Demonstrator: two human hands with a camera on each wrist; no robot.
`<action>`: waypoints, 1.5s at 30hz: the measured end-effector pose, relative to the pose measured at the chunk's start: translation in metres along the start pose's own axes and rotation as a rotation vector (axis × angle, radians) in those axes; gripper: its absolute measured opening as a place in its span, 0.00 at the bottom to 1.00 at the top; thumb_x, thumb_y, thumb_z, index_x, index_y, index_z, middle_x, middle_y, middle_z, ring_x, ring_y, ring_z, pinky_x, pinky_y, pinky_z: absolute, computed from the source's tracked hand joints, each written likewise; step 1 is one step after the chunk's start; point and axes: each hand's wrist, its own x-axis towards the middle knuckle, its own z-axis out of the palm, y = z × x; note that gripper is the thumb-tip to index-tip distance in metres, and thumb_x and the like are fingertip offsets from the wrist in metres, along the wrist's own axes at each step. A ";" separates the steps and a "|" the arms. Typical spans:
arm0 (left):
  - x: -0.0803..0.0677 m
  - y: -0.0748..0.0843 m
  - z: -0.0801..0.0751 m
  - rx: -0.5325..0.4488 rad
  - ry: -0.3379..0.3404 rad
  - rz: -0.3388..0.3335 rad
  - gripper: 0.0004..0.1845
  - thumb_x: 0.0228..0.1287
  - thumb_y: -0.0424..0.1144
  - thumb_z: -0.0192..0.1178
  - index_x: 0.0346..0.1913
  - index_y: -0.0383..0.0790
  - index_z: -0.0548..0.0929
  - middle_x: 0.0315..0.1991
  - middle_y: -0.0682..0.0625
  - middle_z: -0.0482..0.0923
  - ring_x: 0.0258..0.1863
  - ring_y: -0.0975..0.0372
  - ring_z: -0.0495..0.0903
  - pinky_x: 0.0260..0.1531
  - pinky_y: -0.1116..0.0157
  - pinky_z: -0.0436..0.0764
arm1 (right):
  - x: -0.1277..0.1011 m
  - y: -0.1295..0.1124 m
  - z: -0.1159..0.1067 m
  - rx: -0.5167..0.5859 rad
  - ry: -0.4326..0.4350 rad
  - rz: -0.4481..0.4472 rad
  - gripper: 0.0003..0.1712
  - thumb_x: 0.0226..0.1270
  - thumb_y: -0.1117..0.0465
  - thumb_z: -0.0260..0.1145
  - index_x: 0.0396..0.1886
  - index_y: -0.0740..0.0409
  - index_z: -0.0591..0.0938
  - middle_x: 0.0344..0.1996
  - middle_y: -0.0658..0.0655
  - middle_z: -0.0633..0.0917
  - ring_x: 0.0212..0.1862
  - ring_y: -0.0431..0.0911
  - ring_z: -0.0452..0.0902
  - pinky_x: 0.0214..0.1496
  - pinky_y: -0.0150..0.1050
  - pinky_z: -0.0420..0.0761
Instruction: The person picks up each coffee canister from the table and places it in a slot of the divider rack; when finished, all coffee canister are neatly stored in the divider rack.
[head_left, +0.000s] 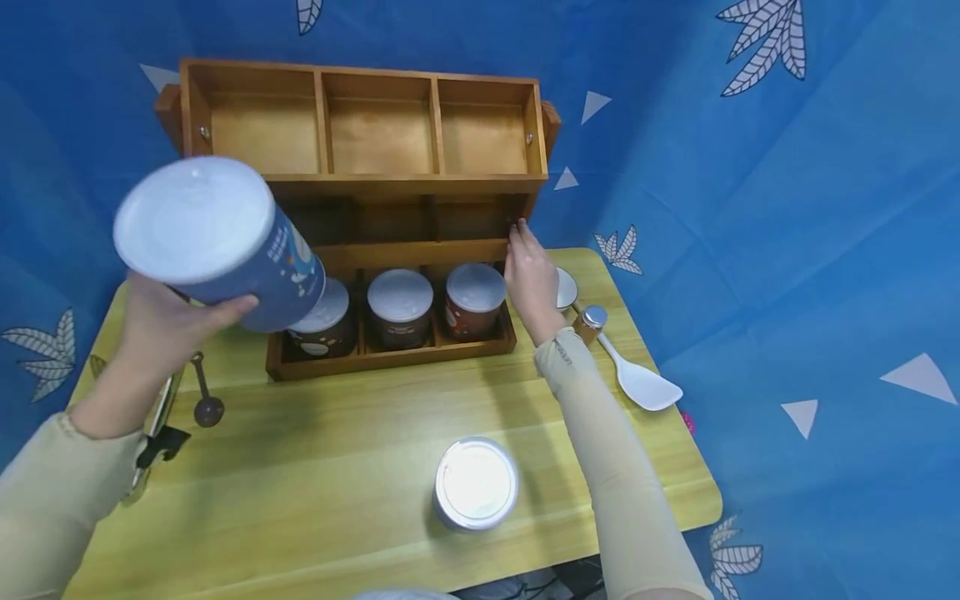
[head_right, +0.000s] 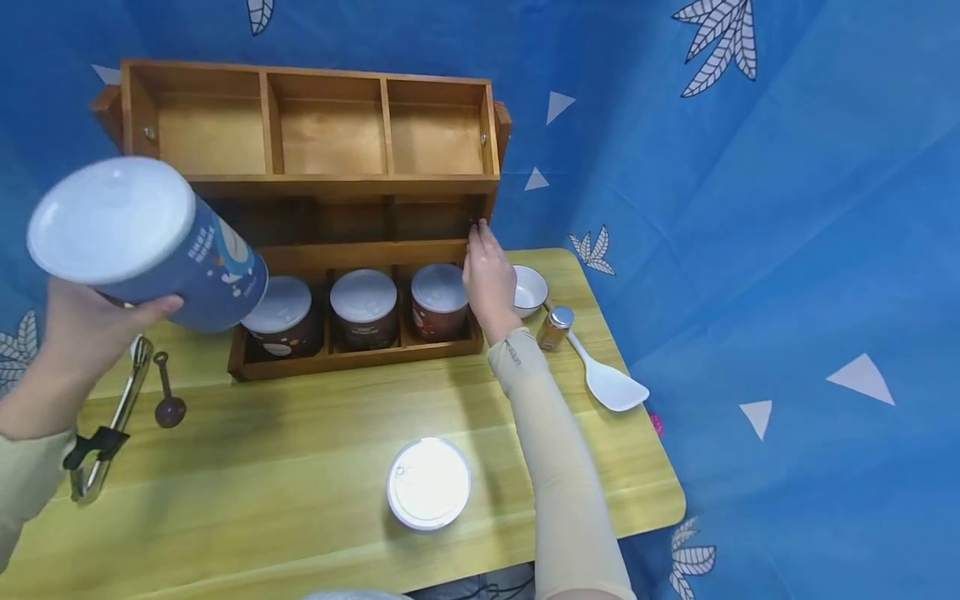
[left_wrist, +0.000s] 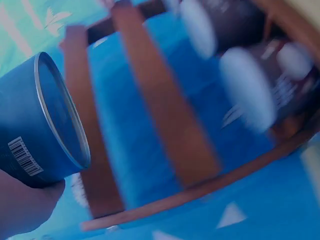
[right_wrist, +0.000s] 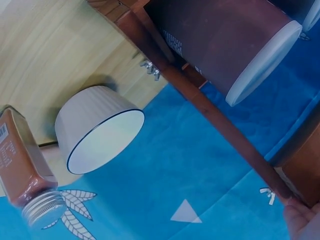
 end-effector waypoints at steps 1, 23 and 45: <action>0.015 0.004 -0.001 -0.010 0.012 0.025 0.55 0.32 0.21 0.73 0.72 0.38 0.62 0.65 0.51 0.71 0.65 0.58 0.71 0.67 0.67 0.70 | 0.002 0.000 0.000 -0.003 0.007 0.001 0.22 0.77 0.62 0.51 0.65 0.65 0.75 0.68 0.62 0.74 0.65 0.55 0.76 0.62 0.47 0.80; 0.179 -0.034 0.026 0.054 0.224 0.095 0.57 0.44 0.37 0.75 0.74 0.32 0.50 0.70 0.51 0.65 0.70 0.63 0.64 0.73 0.69 0.61 | 0.022 -0.007 0.012 -0.054 -0.055 0.076 0.22 0.76 0.61 0.52 0.66 0.61 0.74 0.70 0.58 0.73 0.66 0.51 0.75 0.56 0.45 0.84; 0.173 -0.039 0.032 0.241 0.098 -0.070 0.57 0.43 0.40 0.77 0.75 0.48 0.53 0.72 0.57 0.63 0.71 0.68 0.62 0.73 0.72 0.57 | 0.025 -0.003 0.015 -0.047 0.020 0.070 0.22 0.77 0.62 0.52 0.66 0.61 0.75 0.68 0.60 0.75 0.62 0.54 0.79 0.50 0.48 0.86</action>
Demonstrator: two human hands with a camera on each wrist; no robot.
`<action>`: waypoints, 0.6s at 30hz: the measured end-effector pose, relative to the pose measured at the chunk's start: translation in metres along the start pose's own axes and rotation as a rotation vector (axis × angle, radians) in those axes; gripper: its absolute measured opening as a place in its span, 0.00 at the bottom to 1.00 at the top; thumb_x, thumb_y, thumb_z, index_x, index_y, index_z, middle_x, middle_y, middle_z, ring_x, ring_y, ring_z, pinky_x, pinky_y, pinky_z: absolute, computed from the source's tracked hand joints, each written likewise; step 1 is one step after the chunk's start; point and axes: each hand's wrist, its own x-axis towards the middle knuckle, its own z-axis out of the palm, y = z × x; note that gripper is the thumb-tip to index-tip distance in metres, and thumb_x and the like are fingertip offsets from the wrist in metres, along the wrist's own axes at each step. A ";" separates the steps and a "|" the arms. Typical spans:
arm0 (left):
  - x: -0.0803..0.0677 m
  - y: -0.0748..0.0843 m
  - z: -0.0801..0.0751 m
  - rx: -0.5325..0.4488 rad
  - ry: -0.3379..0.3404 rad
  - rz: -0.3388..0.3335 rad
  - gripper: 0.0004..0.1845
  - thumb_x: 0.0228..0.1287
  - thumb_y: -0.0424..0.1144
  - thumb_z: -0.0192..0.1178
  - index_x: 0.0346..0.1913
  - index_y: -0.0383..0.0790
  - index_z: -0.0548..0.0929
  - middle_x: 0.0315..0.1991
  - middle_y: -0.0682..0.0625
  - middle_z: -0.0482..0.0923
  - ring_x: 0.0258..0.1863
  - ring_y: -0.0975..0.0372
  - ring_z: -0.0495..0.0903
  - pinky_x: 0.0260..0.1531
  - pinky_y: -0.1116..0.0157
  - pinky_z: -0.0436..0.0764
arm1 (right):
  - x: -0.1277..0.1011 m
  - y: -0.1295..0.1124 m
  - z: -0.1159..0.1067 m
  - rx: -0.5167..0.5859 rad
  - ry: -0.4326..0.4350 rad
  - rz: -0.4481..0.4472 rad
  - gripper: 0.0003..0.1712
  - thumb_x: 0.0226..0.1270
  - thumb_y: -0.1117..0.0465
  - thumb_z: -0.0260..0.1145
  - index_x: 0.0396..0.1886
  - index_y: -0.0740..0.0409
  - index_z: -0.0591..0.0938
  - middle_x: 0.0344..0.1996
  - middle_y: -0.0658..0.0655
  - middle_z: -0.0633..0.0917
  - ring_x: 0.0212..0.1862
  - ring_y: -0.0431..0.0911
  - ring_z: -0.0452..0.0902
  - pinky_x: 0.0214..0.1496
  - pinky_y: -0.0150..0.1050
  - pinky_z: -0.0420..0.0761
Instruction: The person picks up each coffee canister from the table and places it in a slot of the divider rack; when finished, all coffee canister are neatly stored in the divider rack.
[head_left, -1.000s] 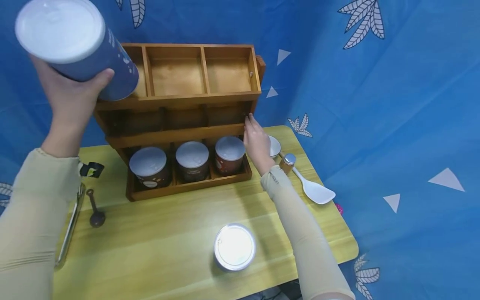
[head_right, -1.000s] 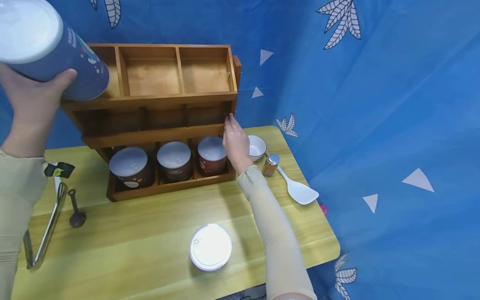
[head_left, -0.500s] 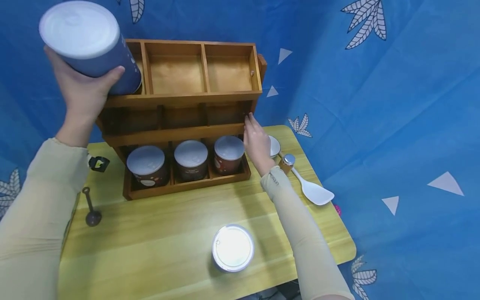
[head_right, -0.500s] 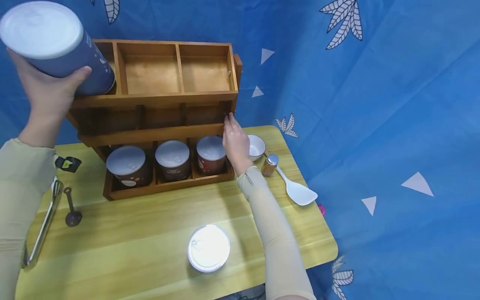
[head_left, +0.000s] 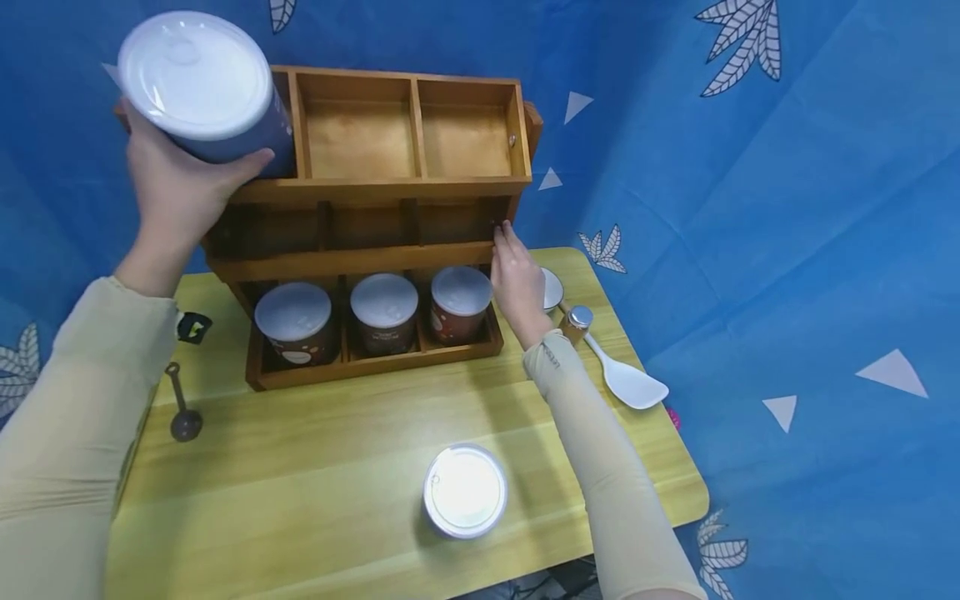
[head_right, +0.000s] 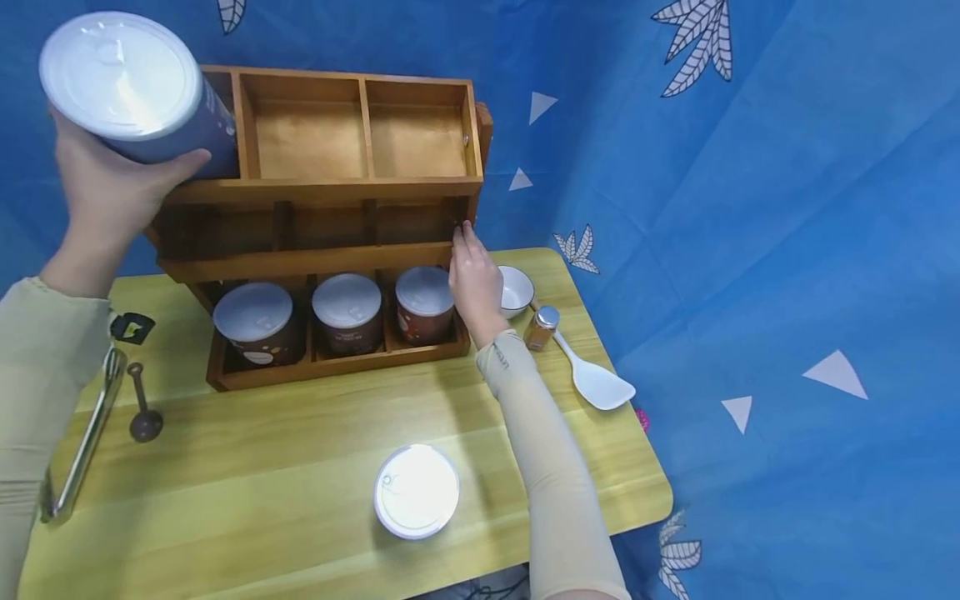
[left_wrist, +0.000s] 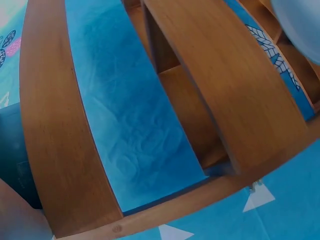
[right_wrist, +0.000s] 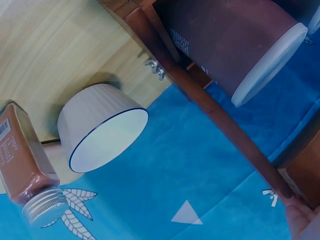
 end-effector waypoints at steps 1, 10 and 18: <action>-0.002 0.000 -0.001 0.011 -0.001 -0.004 0.57 0.43 0.40 0.77 0.75 0.48 0.54 0.72 0.57 0.63 0.71 0.68 0.63 0.73 0.72 0.57 | 0.000 0.000 0.000 -0.001 -0.005 0.005 0.22 0.77 0.62 0.51 0.66 0.61 0.75 0.68 0.59 0.75 0.62 0.54 0.79 0.50 0.48 0.86; -0.088 0.036 0.004 0.014 0.060 0.040 0.57 0.49 0.42 0.75 0.77 0.36 0.50 0.77 0.49 0.54 0.76 0.68 0.53 0.76 0.73 0.52 | -0.018 0.012 -0.016 0.054 -0.070 0.007 0.23 0.78 0.60 0.50 0.67 0.61 0.74 0.70 0.58 0.73 0.64 0.54 0.77 0.55 0.47 0.84; -0.256 0.005 0.028 0.079 -0.084 0.048 0.66 0.39 0.49 0.81 0.79 0.44 0.50 0.80 0.47 0.47 0.79 0.54 0.49 0.79 0.53 0.51 | -0.034 0.026 -0.034 0.106 -0.066 -0.085 0.22 0.78 0.61 0.49 0.67 0.62 0.74 0.69 0.60 0.73 0.63 0.55 0.78 0.55 0.48 0.84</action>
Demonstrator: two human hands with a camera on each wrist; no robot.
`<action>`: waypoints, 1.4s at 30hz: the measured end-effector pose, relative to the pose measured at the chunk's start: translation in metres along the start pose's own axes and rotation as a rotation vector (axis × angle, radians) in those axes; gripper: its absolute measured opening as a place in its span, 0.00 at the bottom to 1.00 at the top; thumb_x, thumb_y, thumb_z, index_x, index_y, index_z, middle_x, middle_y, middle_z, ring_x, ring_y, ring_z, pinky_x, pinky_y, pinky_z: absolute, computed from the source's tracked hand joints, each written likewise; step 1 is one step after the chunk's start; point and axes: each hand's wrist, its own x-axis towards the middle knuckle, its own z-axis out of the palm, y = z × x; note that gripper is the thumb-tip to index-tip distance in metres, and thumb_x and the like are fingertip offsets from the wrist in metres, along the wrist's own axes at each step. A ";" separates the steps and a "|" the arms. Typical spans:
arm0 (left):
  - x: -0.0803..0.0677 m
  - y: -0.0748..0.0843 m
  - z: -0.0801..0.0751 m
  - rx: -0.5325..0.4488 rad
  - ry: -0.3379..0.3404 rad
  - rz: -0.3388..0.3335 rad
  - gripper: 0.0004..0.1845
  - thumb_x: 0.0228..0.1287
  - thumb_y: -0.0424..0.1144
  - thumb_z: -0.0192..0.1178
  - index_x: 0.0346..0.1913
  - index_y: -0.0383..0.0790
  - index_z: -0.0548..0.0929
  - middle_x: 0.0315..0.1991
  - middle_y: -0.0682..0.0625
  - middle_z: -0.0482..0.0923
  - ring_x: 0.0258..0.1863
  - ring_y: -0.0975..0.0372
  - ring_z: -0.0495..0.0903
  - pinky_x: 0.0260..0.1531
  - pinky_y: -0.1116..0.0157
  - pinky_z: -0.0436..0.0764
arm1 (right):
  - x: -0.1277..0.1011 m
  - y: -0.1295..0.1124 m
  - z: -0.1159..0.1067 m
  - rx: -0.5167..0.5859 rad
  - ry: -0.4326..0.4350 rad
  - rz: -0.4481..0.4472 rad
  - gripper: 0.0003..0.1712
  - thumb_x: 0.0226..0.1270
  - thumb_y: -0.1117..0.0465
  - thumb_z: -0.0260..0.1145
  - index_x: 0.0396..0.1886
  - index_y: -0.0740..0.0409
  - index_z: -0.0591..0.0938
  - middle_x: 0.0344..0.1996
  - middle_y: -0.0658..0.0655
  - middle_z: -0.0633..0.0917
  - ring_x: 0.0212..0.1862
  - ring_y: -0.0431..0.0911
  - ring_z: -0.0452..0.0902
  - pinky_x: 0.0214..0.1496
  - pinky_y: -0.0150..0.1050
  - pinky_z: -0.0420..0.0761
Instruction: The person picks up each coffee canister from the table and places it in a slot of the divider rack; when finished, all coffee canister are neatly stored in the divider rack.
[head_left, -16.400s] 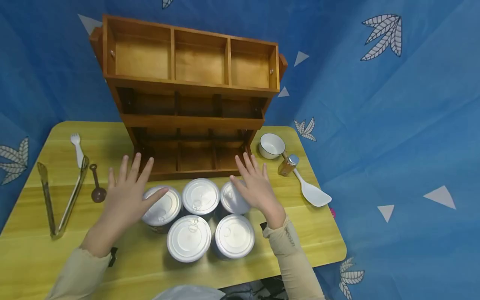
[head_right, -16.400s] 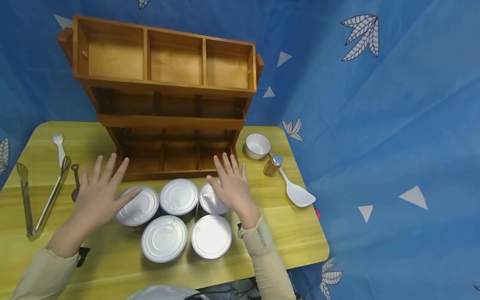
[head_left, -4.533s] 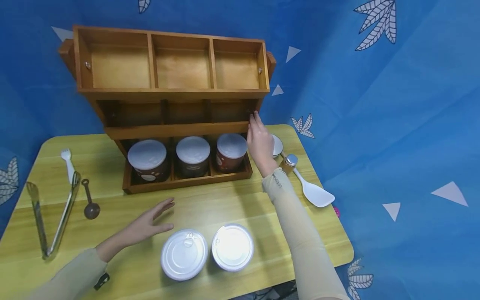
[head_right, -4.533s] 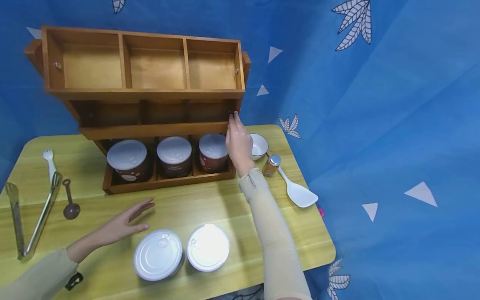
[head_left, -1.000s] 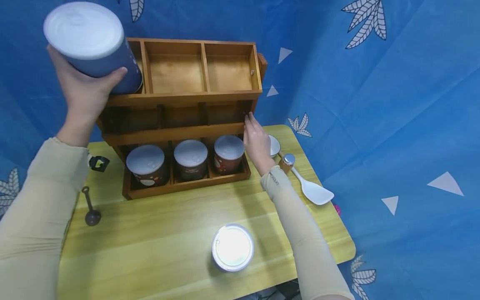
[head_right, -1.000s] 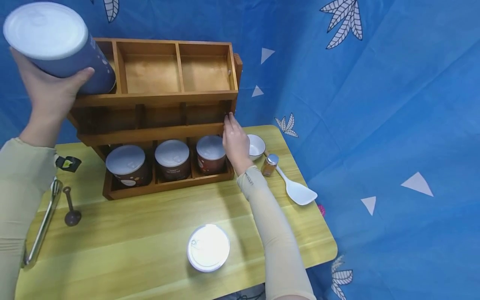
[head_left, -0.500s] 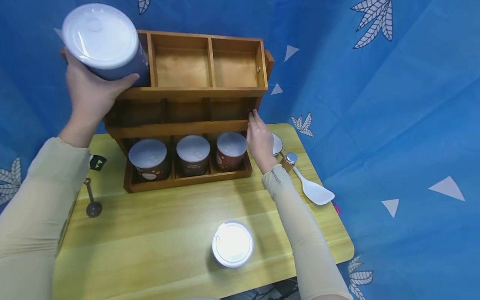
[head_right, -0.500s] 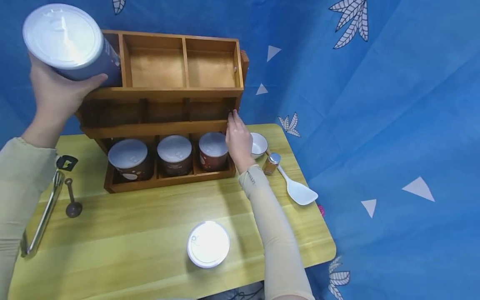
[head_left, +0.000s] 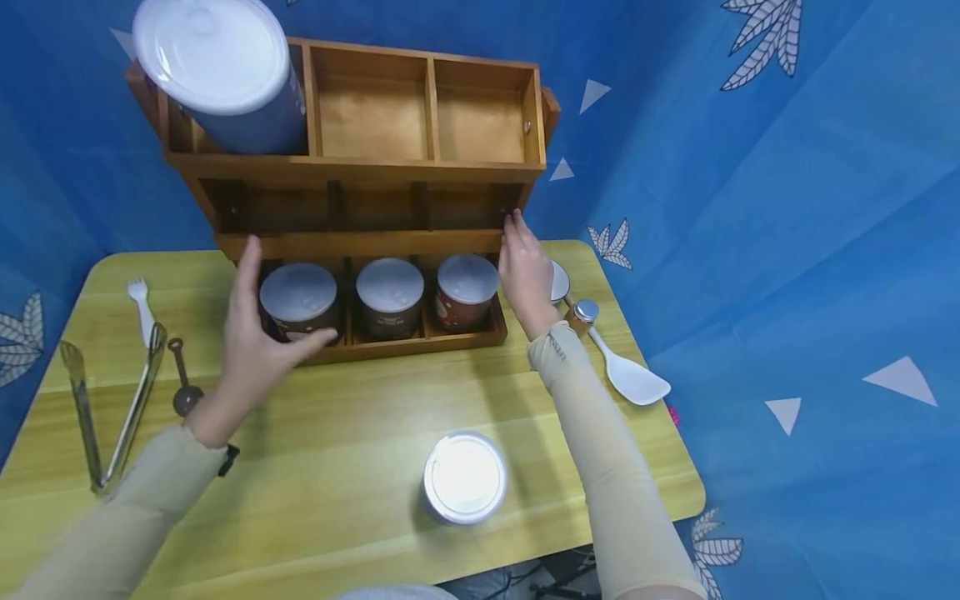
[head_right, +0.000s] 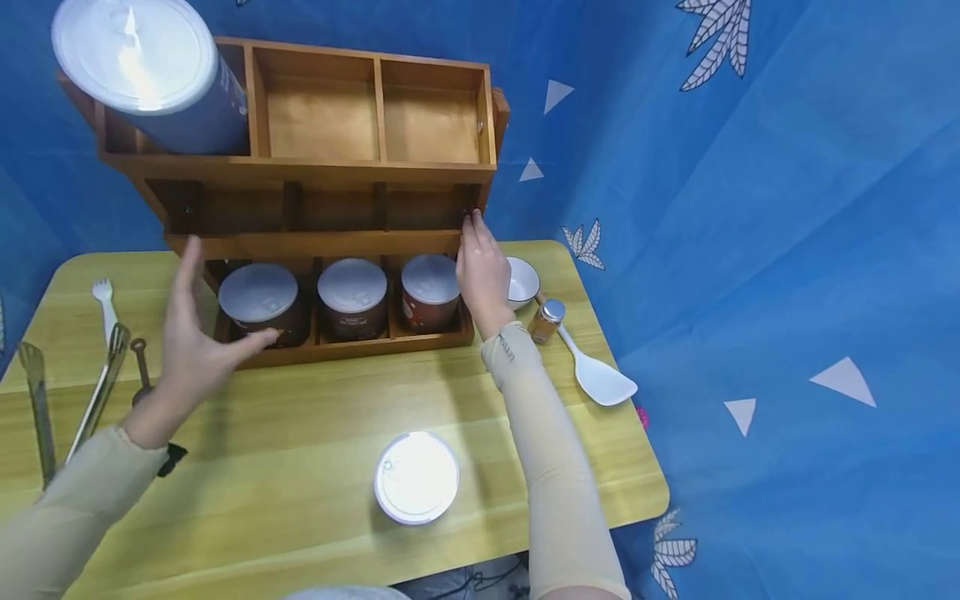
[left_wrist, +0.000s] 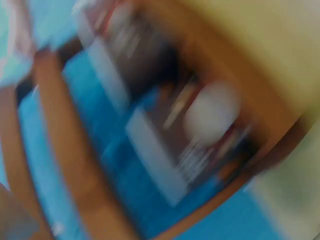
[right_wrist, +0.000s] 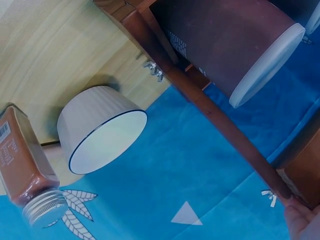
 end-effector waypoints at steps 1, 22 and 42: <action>-0.016 -0.005 0.005 -0.010 -0.064 -0.033 0.66 0.38 0.44 0.82 0.79 0.48 0.49 0.80 0.48 0.47 0.79 0.53 0.48 0.78 0.47 0.51 | 0.001 0.000 -0.001 -0.001 0.004 -0.001 0.22 0.78 0.61 0.49 0.66 0.62 0.74 0.69 0.60 0.73 0.63 0.55 0.78 0.55 0.48 0.84; -0.170 -0.023 0.092 -0.097 -0.834 -0.182 0.69 0.31 0.54 0.83 0.78 0.52 0.51 0.77 0.47 0.57 0.74 0.49 0.62 0.69 0.42 0.67 | 0.006 0.001 -0.002 -0.013 -0.020 0.026 0.23 0.79 0.60 0.48 0.68 0.61 0.73 0.70 0.59 0.72 0.63 0.54 0.78 0.56 0.49 0.84; -0.173 -0.020 0.145 -0.371 -0.914 -0.215 0.63 0.30 0.38 0.83 0.73 0.60 0.56 0.69 0.60 0.69 0.70 0.57 0.69 0.73 0.53 0.66 | 0.002 0.001 0.003 -0.020 -0.005 -0.013 0.22 0.78 0.61 0.50 0.67 0.63 0.74 0.69 0.61 0.73 0.59 0.56 0.80 0.54 0.47 0.85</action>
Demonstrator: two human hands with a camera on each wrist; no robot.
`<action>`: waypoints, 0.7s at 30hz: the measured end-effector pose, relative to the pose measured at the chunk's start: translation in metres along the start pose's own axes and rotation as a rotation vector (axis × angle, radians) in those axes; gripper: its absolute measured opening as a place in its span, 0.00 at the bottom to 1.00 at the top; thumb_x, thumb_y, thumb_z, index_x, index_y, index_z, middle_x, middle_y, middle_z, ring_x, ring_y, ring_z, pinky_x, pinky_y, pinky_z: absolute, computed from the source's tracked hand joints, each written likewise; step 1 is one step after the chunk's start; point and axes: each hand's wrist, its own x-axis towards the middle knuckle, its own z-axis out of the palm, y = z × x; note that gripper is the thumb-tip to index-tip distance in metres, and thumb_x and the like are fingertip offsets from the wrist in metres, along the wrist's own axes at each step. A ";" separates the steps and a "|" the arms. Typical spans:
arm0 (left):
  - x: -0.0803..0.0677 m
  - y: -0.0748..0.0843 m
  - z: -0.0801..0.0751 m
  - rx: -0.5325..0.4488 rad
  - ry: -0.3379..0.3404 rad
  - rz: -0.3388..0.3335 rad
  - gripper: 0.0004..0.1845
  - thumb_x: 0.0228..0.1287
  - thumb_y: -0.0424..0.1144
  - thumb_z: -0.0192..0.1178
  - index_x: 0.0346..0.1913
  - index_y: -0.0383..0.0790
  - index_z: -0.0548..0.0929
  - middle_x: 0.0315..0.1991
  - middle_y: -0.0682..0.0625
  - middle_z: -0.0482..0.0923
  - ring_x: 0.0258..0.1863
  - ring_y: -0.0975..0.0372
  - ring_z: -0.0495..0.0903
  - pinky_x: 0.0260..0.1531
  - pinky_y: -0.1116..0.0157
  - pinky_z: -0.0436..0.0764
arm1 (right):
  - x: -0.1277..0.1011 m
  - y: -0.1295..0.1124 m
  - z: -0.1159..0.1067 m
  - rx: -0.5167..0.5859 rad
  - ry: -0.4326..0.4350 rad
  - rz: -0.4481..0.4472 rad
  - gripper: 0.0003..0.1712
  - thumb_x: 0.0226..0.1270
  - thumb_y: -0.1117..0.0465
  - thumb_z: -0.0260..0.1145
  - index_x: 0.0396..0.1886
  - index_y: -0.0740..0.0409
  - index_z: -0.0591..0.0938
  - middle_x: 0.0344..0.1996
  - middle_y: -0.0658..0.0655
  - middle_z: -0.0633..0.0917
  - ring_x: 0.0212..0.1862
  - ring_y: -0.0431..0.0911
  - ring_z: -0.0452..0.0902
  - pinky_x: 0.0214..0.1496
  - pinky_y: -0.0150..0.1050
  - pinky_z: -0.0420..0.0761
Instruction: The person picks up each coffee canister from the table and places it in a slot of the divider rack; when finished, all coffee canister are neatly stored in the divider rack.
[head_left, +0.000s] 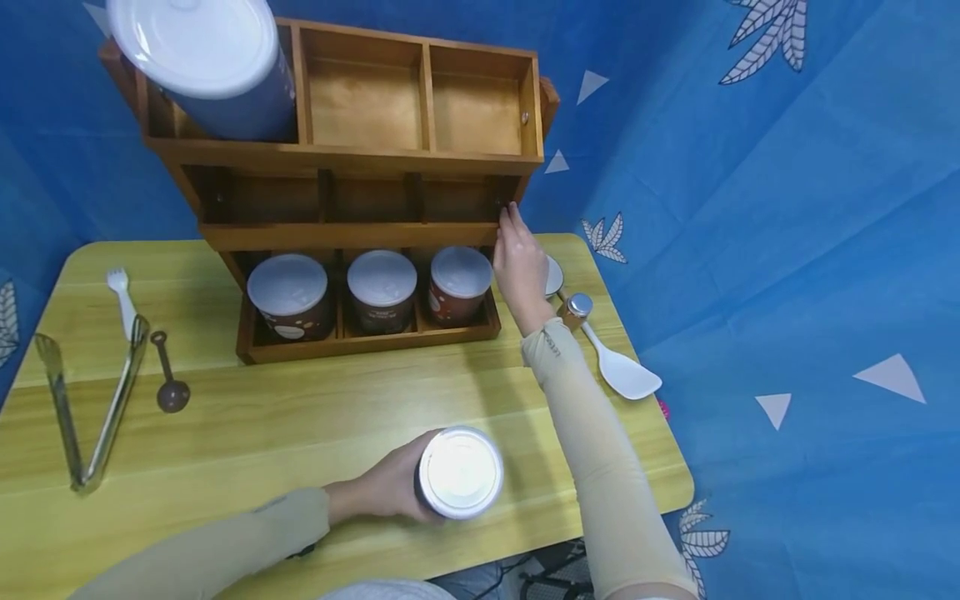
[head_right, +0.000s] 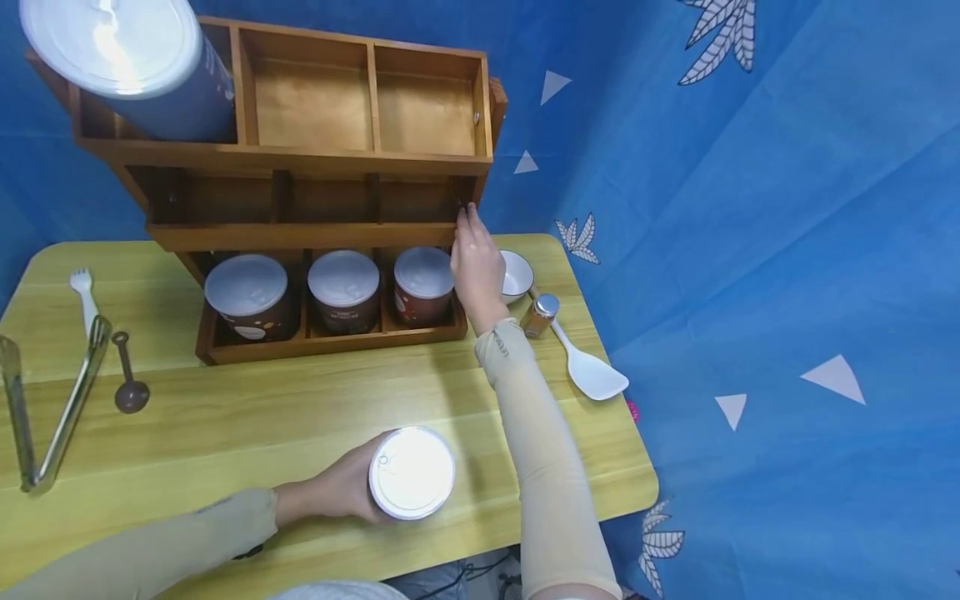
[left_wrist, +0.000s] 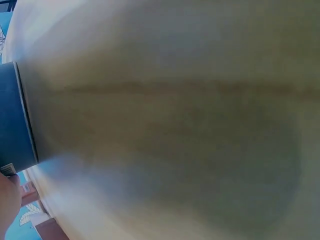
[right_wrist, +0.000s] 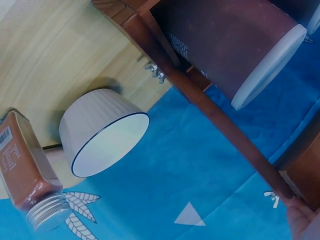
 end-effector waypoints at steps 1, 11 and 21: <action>0.000 0.000 -0.001 0.000 0.005 0.001 0.63 0.30 0.38 0.83 0.73 0.61 0.57 0.69 0.60 0.69 0.70 0.57 0.69 0.72 0.53 0.67 | 0.000 -0.001 0.000 0.002 -0.001 0.001 0.22 0.78 0.61 0.50 0.67 0.63 0.74 0.69 0.61 0.73 0.59 0.56 0.80 0.54 0.47 0.85; 0.004 0.026 -0.029 -0.022 0.159 -0.007 0.64 0.27 0.41 0.85 0.74 0.53 0.59 0.69 0.53 0.70 0.70 0.54 0.69 0.72 0.48 0.66 | 0.001 -0.001 -0.003 0.002 -0.018 0.021 0.23 0.78 0.60 0.49 0.68 0.61 0.72 0.70 0.58 0.72 0.63 0.54 0.77 0.56 0.47 0.84; 0.003 0.066 -0.078 0.060 0.376 0.003 0.66 0.27 0.42 0.85 0.75 0.53 0.58 0.71 0.47 0.68 0.71 0.50 0.67 0.72 0.43 0.62 | -0.001 -0.002 -0.004 0.003 -0.038 0.039 0.23 0.78 0.60 0.50 0.69 0.60 0.72 0.71 0.58 0.71 0.64 0.54 0.77 0.59 0.47 0.82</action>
